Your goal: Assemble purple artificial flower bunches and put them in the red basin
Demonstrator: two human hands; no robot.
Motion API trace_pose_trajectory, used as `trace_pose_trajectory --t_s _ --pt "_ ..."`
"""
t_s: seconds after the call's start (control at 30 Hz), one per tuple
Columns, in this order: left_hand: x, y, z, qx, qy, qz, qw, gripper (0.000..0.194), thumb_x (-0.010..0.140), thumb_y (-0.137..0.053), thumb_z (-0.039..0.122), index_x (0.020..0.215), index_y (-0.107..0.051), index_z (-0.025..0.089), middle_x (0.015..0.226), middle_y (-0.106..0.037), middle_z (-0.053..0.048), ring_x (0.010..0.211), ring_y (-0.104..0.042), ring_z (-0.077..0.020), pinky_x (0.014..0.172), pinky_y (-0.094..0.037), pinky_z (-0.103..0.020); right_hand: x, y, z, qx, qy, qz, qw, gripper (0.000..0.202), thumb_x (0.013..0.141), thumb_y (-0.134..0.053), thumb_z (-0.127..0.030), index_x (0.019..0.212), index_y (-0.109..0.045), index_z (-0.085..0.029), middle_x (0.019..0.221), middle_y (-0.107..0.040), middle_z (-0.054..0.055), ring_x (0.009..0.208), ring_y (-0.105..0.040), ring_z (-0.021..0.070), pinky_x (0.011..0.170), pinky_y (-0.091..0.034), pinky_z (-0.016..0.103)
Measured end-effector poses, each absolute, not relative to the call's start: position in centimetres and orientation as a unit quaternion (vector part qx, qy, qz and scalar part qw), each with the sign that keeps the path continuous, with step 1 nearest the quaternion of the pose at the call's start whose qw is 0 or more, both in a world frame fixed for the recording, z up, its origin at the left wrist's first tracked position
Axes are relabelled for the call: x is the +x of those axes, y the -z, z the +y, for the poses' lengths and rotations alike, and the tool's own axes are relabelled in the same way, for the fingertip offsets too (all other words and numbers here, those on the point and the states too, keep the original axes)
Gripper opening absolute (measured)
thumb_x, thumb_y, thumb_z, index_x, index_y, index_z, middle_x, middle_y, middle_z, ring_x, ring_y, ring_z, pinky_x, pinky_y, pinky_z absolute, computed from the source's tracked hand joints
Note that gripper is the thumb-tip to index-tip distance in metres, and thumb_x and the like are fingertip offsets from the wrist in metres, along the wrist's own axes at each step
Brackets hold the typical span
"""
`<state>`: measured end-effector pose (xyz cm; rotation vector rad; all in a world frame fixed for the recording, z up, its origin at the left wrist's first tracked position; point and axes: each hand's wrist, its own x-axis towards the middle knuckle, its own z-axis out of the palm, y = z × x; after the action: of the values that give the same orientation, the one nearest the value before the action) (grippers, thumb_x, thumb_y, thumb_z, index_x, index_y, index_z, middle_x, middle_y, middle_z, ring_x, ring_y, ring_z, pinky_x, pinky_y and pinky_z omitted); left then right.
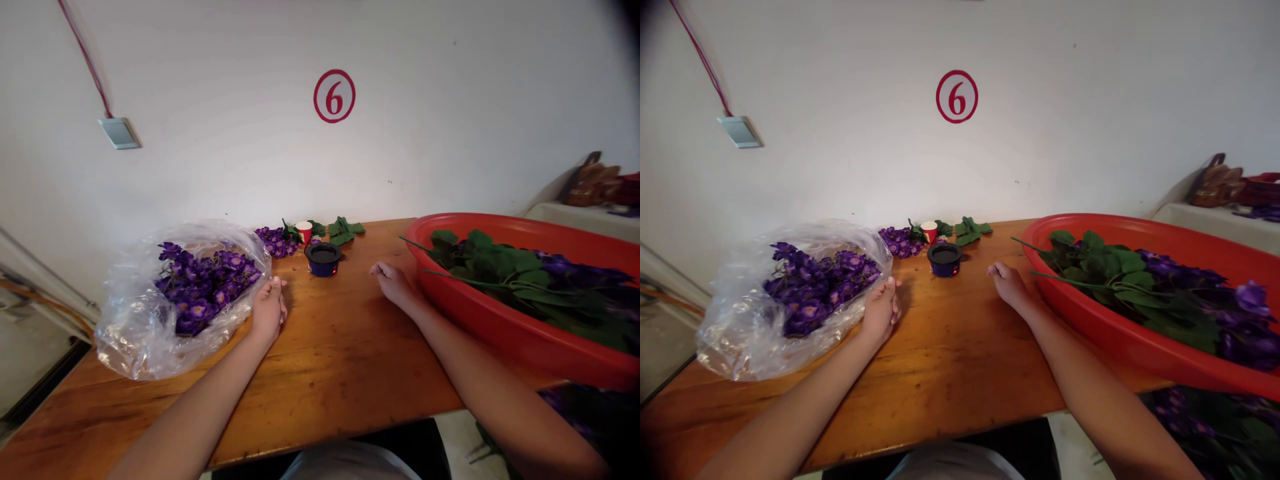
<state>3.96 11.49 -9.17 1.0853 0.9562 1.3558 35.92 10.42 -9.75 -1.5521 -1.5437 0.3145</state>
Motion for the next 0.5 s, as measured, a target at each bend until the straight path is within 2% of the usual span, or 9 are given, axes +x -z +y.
trace_pose_trajectory --t_s 0.1,0.2,0.3,0.4,0.5 --pt "4.1 8.9 11.2 0.438 -0.573 0.417 0.553 0.048 0.08 -0.054 0.068 0.076 -0.052 0.02 0.038 -0.034 0.011 0.027 -0.026 -0.0058 0.026 -0.017 -0.016 35.9 9.1 9.9 -0.627 -0.137 -0.624 0.447 0.023 0.084 -0.044 -0.038 0.069 -0.053 -0.024 0.072 -0.061 0.003 0.071 -0.055 0.0209 0.067 -0.04 0.031" --pt "4.2 8.5 10.8 0.422 -0.571 0.432 0.556 0.057 0.08 -0.047 0.073 0.06 -0.042 0.02 0.037 -0.031 0.008 0.028 -0.028 -0.0061 0.027 -0.015 -0.017 35.6 8.6 9.2 -0.63 -0.144 -0.611 0.457 0.032 0.086 -0.043 -0.045 0.063 -0.049 -0.023 0.059 -0.052 0.001 0.06 -0.048 0.0183 0.059 -0.037 0.03" --pt "4.3 8.0 10.4 0.433 -0.559 0.415 0.572 0.064 0.081 -0.04 0.077 0.051 -0.033 0.021 0.036 -0.026 0.007 0.028 -0.025 -0.0058 0.028 -0.012 -0.018 35.1 8.4 9.0 -0.638 -0.148 -0.586 0.477 0.048 0.09 -0.032 -0.057 0.056 -0.039 -0.024 0.049 -0.04 0.0 0.049 -0.04 0.0155 0.05 -0.034 0.029" --pt "4.3 7.9 10.3 0.442 -0.552 0.38 0.596 0.068 0.081 -0.036 0.078 0.046 -0.029 0.02 0.035 -0.022 0.006 0.027 -0.022 -0.0054 0.029 -0.011 -0.019 34.3 8.3 9.2 -0.603 -0.171 -0.513 0.587 0.055 0.088 -0.031 -0.069 0.057 -0.039 -0.024 0.047 -0.038 -0.002 0.044 -0.037 0.0129 0.043 -0.031 0.027" --pt "4.2 8.4 10.6 0.441 -0.542 0.376 0.609 0.07 0.082 -0.033 0.079 0.044 -0.03 0.02 0.034 -0.021 0.006 0.027 -0.021 -0.0052 0.03 -0.012 -0.02 33.5 7.7 9.4 -0.505 -0.227 -0.375 0.744 0.05 0.081 -0.046 -0.072 0.074 -0.051 -0.023 0.049 -0.043 -0.005 0.039 -0.034 0.0099 0.036 -0.025 0.023"
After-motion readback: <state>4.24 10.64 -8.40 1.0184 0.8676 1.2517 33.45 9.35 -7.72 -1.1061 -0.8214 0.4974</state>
